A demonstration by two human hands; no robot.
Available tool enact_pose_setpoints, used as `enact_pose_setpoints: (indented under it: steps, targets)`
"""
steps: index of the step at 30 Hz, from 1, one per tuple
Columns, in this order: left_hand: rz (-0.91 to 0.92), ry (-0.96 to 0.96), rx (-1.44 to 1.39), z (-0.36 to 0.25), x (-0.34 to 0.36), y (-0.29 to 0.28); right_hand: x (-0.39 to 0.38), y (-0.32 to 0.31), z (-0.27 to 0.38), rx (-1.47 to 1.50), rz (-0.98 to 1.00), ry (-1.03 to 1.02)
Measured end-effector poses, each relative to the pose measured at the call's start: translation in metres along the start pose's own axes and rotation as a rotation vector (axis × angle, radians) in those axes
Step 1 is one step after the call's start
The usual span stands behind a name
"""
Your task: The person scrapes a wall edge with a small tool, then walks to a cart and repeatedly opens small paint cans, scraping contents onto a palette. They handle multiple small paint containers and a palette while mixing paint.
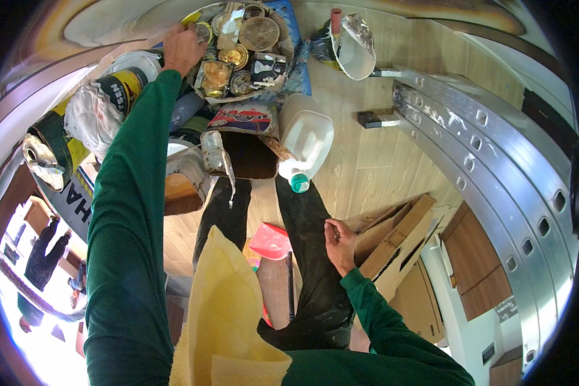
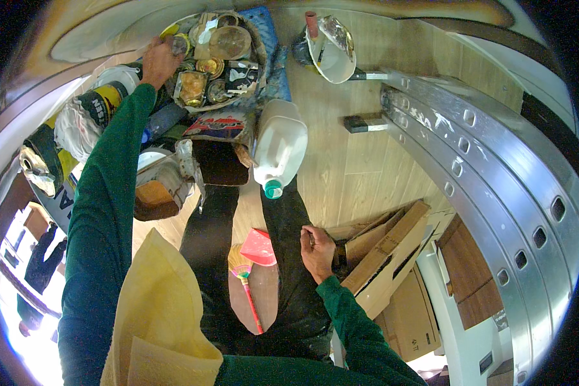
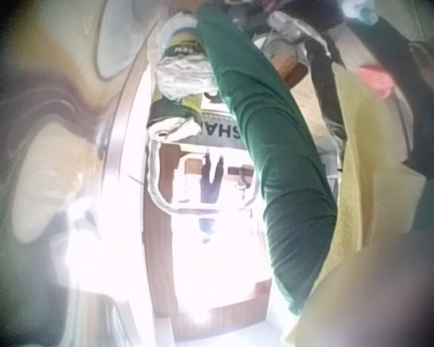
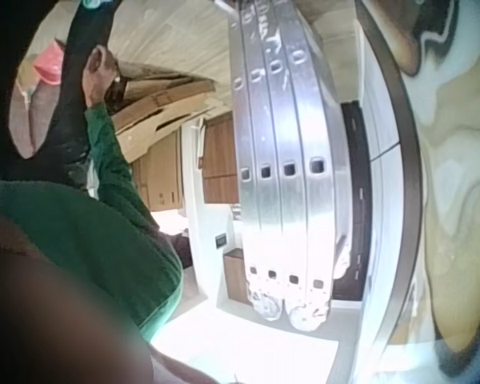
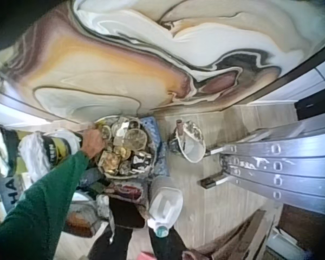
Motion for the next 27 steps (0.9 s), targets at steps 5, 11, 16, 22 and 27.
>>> enact_pose_setpoints:
  steps: [5, 11, 16, 22, 27]
  targets:
    - [-0.023, 0.006, 0.031, 0.004, -0.003, 0.013, 0.000, 0.000, 0.004, -0.016, 0.005, -0.041]
    - [-0.111, 0.074, 0.014, 0.001, -0.005, 0.009, 0.002, 0.002, 0.007, -0.014, 0.013, -0.028]
    - [0.022, 0.026, 0.076, 0.002, 0.002, 0.006, 0.002, 0.001, 0.012, -0.011, 0.009, -0.002]
    - [-0.074, -0.130, -0.252, -0.014, 0.013, 0.007, -0.001, 0.005, 0.018, -0.029, -0.011, -0.073]
    - [0.032, -0.259, -0.435, -0.030, 0.038, 0.030, -0.002, 0.006, 0.008, -0.006, 0.004, 0.005]
Point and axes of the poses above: each hand's wrist, its own x-axis towards the middle knuckle, its own y-axis out of the palm, z = x × y, the point moved 9 cm from there along x, towards the middle knuckle, and after that the axes turned 4 degrees about -z, right-handed, at the moved point
